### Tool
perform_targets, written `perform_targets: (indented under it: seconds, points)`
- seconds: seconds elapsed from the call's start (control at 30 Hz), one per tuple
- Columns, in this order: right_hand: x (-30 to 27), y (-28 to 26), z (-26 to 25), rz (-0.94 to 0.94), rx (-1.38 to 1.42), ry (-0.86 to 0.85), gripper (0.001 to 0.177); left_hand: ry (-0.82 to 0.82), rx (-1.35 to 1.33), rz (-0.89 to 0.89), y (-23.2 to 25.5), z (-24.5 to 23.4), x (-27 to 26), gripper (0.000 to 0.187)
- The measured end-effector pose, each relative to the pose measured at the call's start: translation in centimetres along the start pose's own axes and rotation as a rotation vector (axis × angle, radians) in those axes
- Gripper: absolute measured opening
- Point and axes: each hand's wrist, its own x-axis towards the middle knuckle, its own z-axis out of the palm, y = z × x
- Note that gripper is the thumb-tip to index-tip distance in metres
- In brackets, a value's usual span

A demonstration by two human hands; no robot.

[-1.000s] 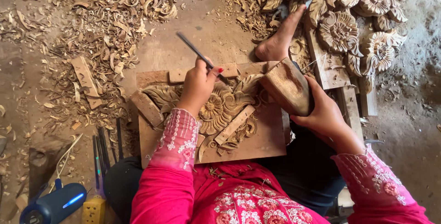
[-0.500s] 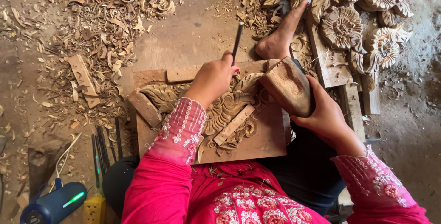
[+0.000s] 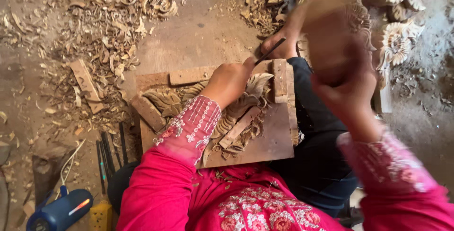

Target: The person carves a floral design into a wooden board using a chisel and mallet. They repeatedly strike the chisel to shape the wood, occasionally adjusting the tool and clearing wood shavings.

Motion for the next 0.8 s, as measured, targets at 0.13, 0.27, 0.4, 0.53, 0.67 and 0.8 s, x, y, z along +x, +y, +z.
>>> perform_targets:
  seconds: [0.13, 0.27, 0.4, 0.53, 0.67, 0.8]
  points:
    - [2.3, -0.4, -1.0, -0.172, -0.443, -0.104, 0.094, -0.017, -0.012, -0.027, -0.4, 0.5, -0.1, 0.022]
    - [1.2, -0.7, -0.2, -0.007, -0.464, -0.141, 0.083, 0.065, 0.010, -0.064, -0.3, 0.1, -0.3, 0.019]
    - [-1.0, -0.6, -0.2, 0.069, -0.411, -0.181, 0.103, 0.177, -0.035, -0.414, -1.4, -1.6, -1.0, 0.018]
    - [-3.7, 0.2, -0.7, 0.231, -0.282, -0.146, 0.114, 0.709, -0.051, -0.524, -2.1, -2.4, -3.6, 0.016]
    - [-5.0, 1.1, -0.6, 0.275, -0.249, -0.156, 0.115, 0.422, -0.496, -0.556, -1.8, -2.5, -3.9, 0.025]
    - [-5.2, 1.6, -0.8, 0.276, -0.294, -0.162, 0.117, 0.308, -0.355, -0.553, -1.6, -2.1, -3.1, 0.026]
